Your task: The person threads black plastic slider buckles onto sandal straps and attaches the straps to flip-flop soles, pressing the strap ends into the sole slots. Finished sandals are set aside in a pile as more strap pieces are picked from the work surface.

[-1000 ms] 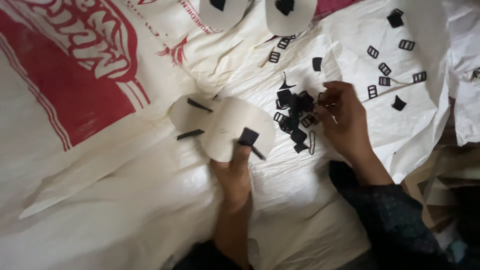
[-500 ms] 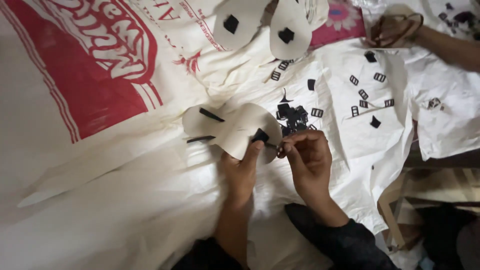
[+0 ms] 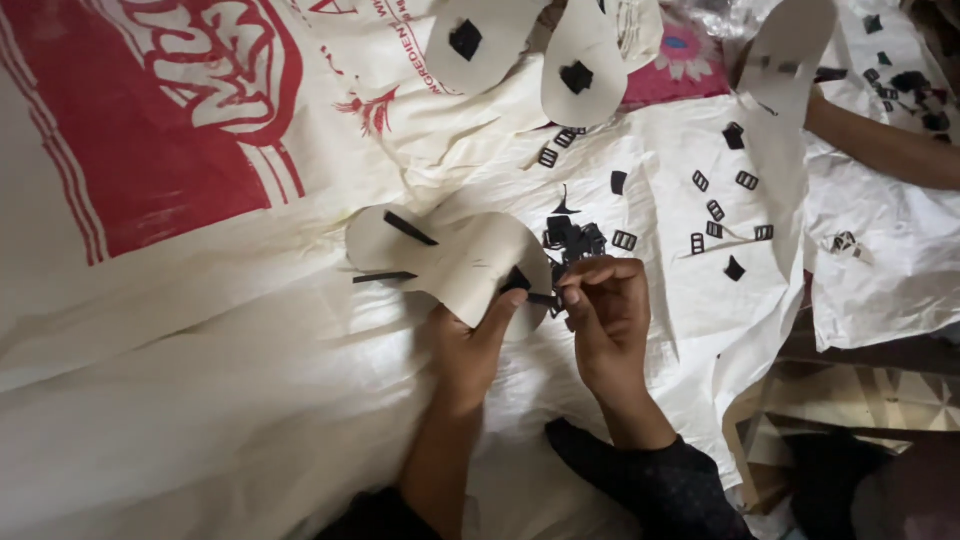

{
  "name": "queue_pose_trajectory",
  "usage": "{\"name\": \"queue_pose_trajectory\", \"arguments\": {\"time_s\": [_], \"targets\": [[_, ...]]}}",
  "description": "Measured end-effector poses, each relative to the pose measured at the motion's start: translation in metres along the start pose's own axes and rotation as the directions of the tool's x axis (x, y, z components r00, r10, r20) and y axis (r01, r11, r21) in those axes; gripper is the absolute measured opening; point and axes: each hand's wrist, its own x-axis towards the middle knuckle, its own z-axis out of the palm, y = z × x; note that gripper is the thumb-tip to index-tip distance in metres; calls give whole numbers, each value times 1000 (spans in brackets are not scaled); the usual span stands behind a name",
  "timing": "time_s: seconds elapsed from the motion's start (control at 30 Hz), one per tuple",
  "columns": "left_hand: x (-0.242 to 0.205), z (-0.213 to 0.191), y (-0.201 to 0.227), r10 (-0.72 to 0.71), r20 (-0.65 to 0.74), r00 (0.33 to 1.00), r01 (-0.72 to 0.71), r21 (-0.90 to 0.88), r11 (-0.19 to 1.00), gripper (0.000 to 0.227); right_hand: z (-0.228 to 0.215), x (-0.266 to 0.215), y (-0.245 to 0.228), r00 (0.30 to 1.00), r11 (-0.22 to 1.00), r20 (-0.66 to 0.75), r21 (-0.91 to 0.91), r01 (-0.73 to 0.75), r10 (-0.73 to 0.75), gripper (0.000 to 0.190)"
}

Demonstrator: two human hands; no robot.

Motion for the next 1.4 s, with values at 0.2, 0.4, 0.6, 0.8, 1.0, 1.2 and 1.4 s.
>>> {"name": "queue_pose_trajectory", "arguments": {"time_s": [0.2, 0.4, 0.6, 0.8, 1.0, 1.2, 1.4], "targets": [[-3, 0, -7, -52, 39, 998, 57, -127, 990, 21, 3, -3, 14, 995, 999, 98, -27, 33, -30, 27], [-6, -3, -8, -6, 71, 997, 11, -64, 998, 14, -1, 1, 19, 985, 986, 170, -158, 58, -31, 36], [-7, -5, -7, 34, 118, 992, -14, -173, 985, 16, -14, -10, 32, 976, 982, 175, -116, 151, -130, 20], [1, -4, 28, 40, 205, 978, 17, -269, 963, 7, -12, -4, 19, 946, 978, 298, -117, 171, -129, 41], [-8, -10, -7, 88, 171, 981, -65, -136, 989, 12, -44, -2, 51, 915, 958, 356, 139, -251, 188, 35], [-4, -7, 10, 79, 238, 968, -5, -298, 955, 15, -28, 6, 24, 853, 989, 520, 99, -106, 39, 46], [-5, -8, 6, 11, 232, 973, 63, -306, 950, 17, -35, 1, 35, 866, 997, 499, 46, -57, 27, 57]]}}
